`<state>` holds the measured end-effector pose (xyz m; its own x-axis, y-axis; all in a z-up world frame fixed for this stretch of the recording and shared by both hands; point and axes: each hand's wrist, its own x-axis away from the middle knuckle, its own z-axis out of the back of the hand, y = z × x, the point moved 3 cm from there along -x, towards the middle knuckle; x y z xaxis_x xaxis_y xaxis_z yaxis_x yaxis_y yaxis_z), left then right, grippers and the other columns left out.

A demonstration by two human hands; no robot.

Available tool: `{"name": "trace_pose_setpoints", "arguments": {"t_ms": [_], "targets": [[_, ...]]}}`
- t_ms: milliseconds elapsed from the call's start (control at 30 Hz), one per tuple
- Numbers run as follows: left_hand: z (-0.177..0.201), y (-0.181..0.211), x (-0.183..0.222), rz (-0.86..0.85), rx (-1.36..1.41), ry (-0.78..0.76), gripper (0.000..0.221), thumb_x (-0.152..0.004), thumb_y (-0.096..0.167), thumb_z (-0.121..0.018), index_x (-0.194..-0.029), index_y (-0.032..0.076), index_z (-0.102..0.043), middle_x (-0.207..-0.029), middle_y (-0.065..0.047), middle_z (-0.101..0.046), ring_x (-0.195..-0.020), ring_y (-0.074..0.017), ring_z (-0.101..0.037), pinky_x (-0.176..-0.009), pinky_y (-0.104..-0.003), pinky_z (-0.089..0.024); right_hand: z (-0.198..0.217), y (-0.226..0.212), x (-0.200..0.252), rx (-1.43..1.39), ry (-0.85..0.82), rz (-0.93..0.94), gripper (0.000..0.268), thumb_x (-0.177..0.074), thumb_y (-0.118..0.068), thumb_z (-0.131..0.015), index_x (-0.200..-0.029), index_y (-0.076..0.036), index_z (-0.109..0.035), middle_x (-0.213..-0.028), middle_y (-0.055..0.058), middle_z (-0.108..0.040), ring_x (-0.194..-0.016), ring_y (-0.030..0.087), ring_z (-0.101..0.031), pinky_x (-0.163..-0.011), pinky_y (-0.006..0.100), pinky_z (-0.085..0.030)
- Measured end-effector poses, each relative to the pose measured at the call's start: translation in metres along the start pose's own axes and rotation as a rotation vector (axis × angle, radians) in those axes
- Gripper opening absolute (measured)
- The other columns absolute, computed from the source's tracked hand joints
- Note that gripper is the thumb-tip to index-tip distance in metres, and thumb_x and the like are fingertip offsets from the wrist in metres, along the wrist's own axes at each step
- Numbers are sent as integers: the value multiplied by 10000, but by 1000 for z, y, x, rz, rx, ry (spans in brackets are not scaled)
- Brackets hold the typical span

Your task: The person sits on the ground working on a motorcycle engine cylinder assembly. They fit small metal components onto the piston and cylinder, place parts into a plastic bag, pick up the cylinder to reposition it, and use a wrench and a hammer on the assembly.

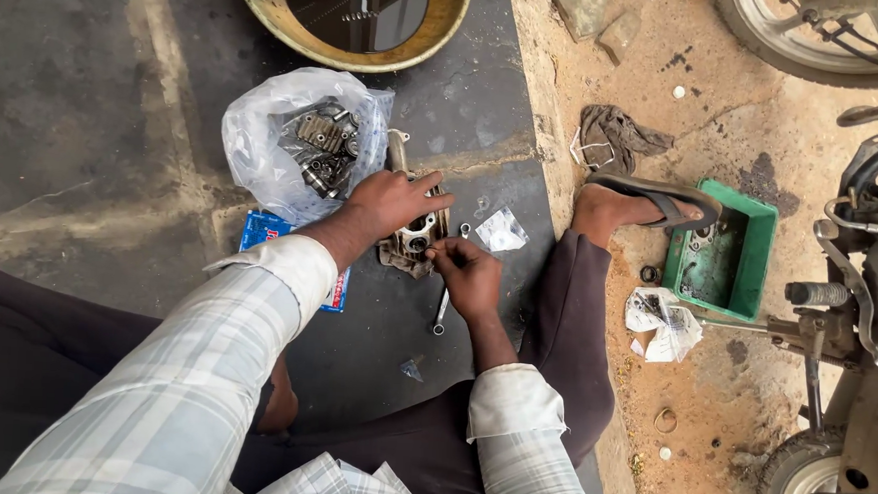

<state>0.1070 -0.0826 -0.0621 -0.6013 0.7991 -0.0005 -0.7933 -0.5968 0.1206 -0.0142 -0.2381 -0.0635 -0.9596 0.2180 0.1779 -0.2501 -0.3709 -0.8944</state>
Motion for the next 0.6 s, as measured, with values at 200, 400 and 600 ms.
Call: {"name": "trace_pose_setpoints", "arguments": {"t_ms": [200, 400, 600], "targets": [[7, 1, 0, 6, 12, -6, 617, -872, 80, -631, -1422, 318, -488, -1466, -116, -495, -711, -291, -758, -589, -410, -642, -13, -9, -2, 145, -22, 156, 159, -837, -108, -838, -977, -42, -804, -880, 64, -792, -763, 104, -725, -704, 290, -586], [4, 0, 2, 1, 1, 25, 600, -878, 99, -636, -1418, 315, -494, -1442, -115, -508, -717, -298, -759, -583, -403, -644, -19, -18, -5, 216, 43, 72, 232, -768, -142, -879, -918, -38, -735, -811, 75, -764, -704, 142, -706, -680, 312, -580], [6, 2, 2, 2, -22, 16, 624, -874, 87, -641, -1433, 313, -483, -1456, -111, -501, -732, -301, -762, -583, -397, -645, -14, -21, -5, 269, 202, -23, 561, -645, -240, -985, -1000, -5, -619, -857, 105, -696, -739, 200, -646, -694, 357, -564]]}}
